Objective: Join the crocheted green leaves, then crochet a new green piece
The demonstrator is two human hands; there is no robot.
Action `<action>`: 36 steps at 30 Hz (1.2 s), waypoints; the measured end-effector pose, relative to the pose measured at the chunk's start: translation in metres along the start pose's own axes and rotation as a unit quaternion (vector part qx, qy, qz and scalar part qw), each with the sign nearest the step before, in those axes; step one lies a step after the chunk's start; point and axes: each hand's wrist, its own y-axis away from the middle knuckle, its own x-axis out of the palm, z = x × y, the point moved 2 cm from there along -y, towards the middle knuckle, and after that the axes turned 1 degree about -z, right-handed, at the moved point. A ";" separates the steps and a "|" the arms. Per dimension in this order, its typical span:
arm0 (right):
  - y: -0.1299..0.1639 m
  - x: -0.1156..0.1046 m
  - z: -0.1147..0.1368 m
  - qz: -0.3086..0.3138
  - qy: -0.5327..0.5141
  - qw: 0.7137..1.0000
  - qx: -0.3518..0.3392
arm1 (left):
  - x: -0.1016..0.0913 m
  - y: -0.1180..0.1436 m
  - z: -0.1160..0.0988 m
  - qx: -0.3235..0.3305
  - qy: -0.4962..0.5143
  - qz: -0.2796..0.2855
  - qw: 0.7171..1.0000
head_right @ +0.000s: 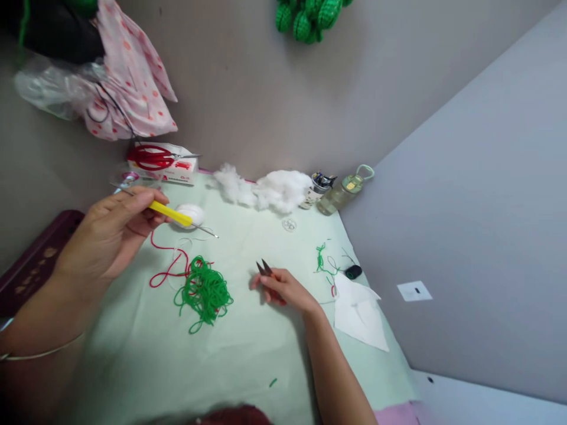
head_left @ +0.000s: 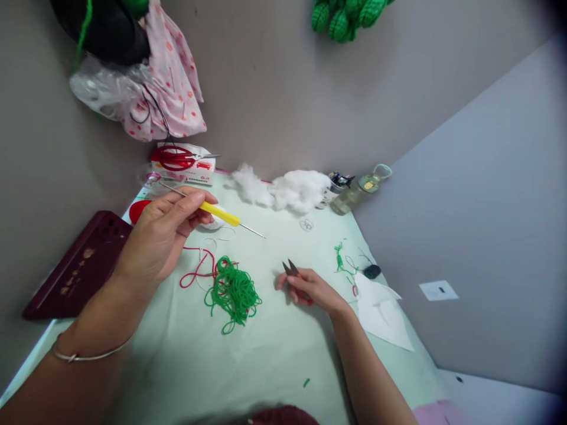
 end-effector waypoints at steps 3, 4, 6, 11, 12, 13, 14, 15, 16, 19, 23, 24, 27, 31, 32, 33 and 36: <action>0.035 -0.041 -0.026 -0.108 0.044 0.993 0.029 | 0.003 0.002 -0.001 -0.002 -0.008 -0.001 1.000; 0.046 -0.060 -0.034 -0.173 0.061 0.982 0.037 | 0.004 0.003 -0.001 -0.002 -0.010 0.002 1.000; 0.068 -0.101 -0.050 -0.312 0.104 0.943 0.059 | 0.004 0.003 -0.002 0.002 -0.010 0.013 1.000; 0.112 -0.162 -0.088 -0.472 0.235 0.837 0.146 | 0.005 0.004 -0.005 0.015 -0.007 0.016 1.000; 0.117 -0.165 -0.094 -0.474 0.251 0.828 0.161 | 0.006 0.005 -0.006 0.016 -0.008 0.012 1.000; 0.120 -0.166 -0.100 -0.472 0.264 0.824 0.172 | 0.007 0.005 -0.007 0.017 -0.007 0.011 1.000; 0.123 -0.166 -0.105 -0.469 0.274 0.820 0.182 | 0.007 0.005 -0.008 0.018 -0.006 0.012 1.000; 0.126 -0.165 -0.108 -0.470 0.284 0.813 0.192 | 0.008 0.006 -0.008 0.019 -0.004 0.014 1.000; 0.130 -0.164 -0.109 -0.478 0.294 0.802 0.203 | 0.008 0.006 -0.008 0.020 -0.001 0.017 1.000; 0.145 -0.166 -0.102 -0.544 0.332 0.735 0.231 | 0.009 0.007 -0.008 0.020 0.004 0.032 0.999; 0.154 -0.157 -0.077 -0.615 0.383 0.665 0.184 | 0.007 0.006 -0.006 0.028 0.010 0.043 0.999; 0.149 -0.147 -0.070 -0.617 0.397 0.662 0.152 | 0.007 0.006 -0.006 0.031 0.012 0.042 0.999; 0.116 -0.097 -0.053 -0.556 0.456 0.695 -0.028 | 0.007 0.005 -0.006 0.028 0.012 0.043 0.999; 0.052 -0.029 -0.048 -0.357 0.504 0.780 -0.100 | 0.007 0.006 -0.007 0.022 0.007 0.053 0.998; 0.038 -0.024 -0.047 -0.334 0.506 0.788 -0.106 | 0.007 0.006 -0.008 0.022 0.007 0.056 0.998; 0.026 -0.028 -0.045 -0.325 0.506 0.792 -0.105 | 0.007 0.006 -0.008 0.023 0.007 0.058 0.998; 0.008 -0.075 -0.035 -0.370 0.498 0.782 -0.066 | 0.006 0.008 -0.008 0.026 0.002 0.059 0.998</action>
